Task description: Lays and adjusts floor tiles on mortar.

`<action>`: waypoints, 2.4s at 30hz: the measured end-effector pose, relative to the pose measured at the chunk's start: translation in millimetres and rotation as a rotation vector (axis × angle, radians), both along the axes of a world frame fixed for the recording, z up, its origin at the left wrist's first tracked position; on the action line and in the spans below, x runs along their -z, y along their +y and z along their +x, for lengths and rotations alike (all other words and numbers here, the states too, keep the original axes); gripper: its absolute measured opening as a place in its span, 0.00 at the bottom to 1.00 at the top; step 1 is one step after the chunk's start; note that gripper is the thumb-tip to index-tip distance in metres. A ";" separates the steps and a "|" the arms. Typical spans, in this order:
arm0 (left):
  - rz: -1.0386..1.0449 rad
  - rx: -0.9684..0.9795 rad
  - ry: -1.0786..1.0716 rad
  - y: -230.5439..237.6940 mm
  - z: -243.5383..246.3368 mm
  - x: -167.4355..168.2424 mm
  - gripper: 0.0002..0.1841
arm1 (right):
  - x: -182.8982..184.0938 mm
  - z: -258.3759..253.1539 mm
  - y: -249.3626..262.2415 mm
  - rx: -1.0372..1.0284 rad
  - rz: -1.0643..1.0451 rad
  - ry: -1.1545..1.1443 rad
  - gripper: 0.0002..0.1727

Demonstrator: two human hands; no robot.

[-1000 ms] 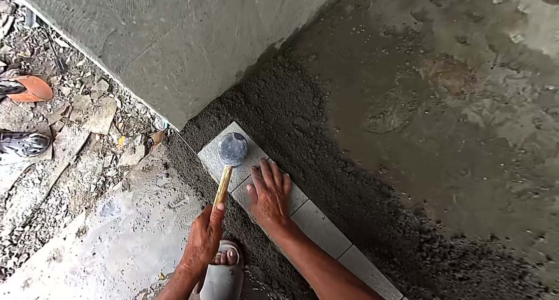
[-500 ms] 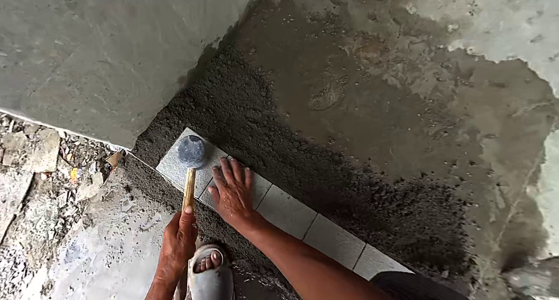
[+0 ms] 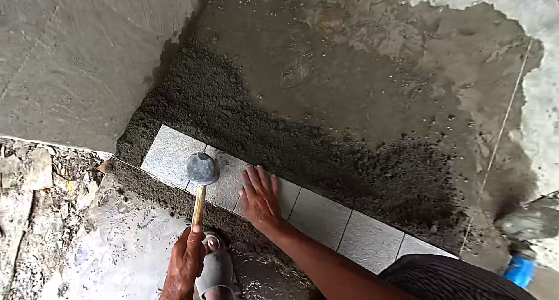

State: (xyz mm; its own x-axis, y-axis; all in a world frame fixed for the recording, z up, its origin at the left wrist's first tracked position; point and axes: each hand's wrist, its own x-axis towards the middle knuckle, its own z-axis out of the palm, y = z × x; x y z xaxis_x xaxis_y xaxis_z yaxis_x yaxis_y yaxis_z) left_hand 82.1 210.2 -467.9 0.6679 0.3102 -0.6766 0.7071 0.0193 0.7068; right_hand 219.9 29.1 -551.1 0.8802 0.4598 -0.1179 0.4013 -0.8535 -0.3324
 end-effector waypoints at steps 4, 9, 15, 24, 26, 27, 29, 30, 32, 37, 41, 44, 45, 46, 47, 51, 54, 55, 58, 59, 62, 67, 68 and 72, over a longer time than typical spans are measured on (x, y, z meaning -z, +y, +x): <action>0.032 0.091 -0.007 -4.3 7.4 7.9 0.31 | 5.7 4.5 -7.3 -0.024 0.006 -0.018 0.28; 0.061 0.156 0.029 -4.3 17.3 15.2 0.32 | 11.8 7.0 -11.1 -0.034 0.015 -0.069 0.27; 0.074 0.141 0.034 1.3 18.6 14.9 0.33 | 9.0 1.3 0.5 -0.005 0.036 -0.058 0.27; 0.029 -0.086 -0.024 5.5 5.3 -4.3 0.31 | -5.6 -40.0 12.0 -0.085 0.129 0.045 0.27; 0.034 -0.115 -0.022 13.7 4.0 -2.9 0.32 | -4.5 -30.9 15.1 -0.081 0.131 0.040 0.28; 0.027 -0.129 -0.021 15.3 3.5 -1.9 0.31 | -4.1 -27.0 13.3 -0.076 0.122 0.039 0.29; 0.008 -0.166 -0.026 16.4 5.1 0.4 0.30 | -3.5 -17.1 9.0 -0.077 0.098 0.026 0.30; 0.003 -0.185 -0.029 18.4 6.0 0.7 0.30 | -3.9 -11.8 11.2 -0.093 0.090 0.025 0.31; 0.004 -0.217 -0.040 21.6 9.0 1.3 0.29 | -7.3 -0.9 21.6 -0.139 0.070 0.059 0.32; 0.016 -0.266 -0.046 34.2 25.1 10.0 0.29 | -16.0 35.2 76.3 -0.246 0.089 0.129 0.35; 0.036 -0.260 -0.040 44.6 35.8 13.0 0.28 | -13.3 53.5 110.9 -0.309 0.062 0.159 0.34; 0.046 -0.246 -0.029 50.7 40.1 15.0 0.28 | -6.9 60.4 118.8 -0.325 0.053 0.143 0.35; 0.047 -0.235 -0.024 52.6 41.2 16.6 0.29 | -4.2 62.4 119.2 -0.335 0.052 0.126 0.35; 0.049 -0.229 -0.021 54.1 41.8 18.5 0.30 | -2.3 63.9 119.2 -0.347 0.049 0.109 0.35; 0.048 -0.221 -0.024 55.6 41.4 20.0 0.30 | -0.6 65.0 119.1 -0.359 0.046 0.094 0.34; 0.049 -0.210 -0.049 59.8 37.8 21.5 0.31 | 2.3 67.0 124.2 -0.346 0.067 0.002 0.28; 0.048 -0.210 -0.049 61.3 37.3 18.5 0.31 | 7.2 64.8 130.1 -0.276 0.129 -0.058 0.26; 0.045 -0.216 -0.052 62.3 37.6 17.7 0.30 | 9.3 63.3 131.5 -0.259 0.147 -0.072 0.25; 0.056 -0.239 -0.067 66.0 42.7 17.3 0.30 | 8.4 62.3 134.1 -0.232 0.141 -0.076 0.25; 0.068 -0.242 -0.067 66.6 44.9 18.9 0.30 | 6.5 62.2 134.6 -0.229 0.129 -0.068 0.25; 0.071 -0.229 -0.033 70.9 52.5 28.4 0.31 | 0.8 62.6 134.6 -0.243 0.109 -0.054 0.25; 0.014 -0.276 -0.029 66.4 53.4 24.9 0.29 | -4.0 63.1 136.2 -0.246 0.069 -0.050 0.25; 0.012 -0.274 -0.023 65.8 52.8 25.6 0.29 | -4.1 62.3 135.4 -0.246 0.066 -0.050 0.25; 0.015 -0.263 -0.026 63.6 49.9 28.8 0.30 | -3.7 62.2 135.5 -0.243 0.065 -0.042 0.24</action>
State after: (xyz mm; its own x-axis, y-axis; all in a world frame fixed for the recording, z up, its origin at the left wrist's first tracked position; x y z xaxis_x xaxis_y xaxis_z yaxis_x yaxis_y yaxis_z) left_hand 132.0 273.8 -496.7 0.5796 0.4852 -0.6547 0.6610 0.1900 0.7260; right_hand 282.1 164.6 -547.4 0.7467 0.6636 -0.0466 0.6065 -0.7078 -0.3622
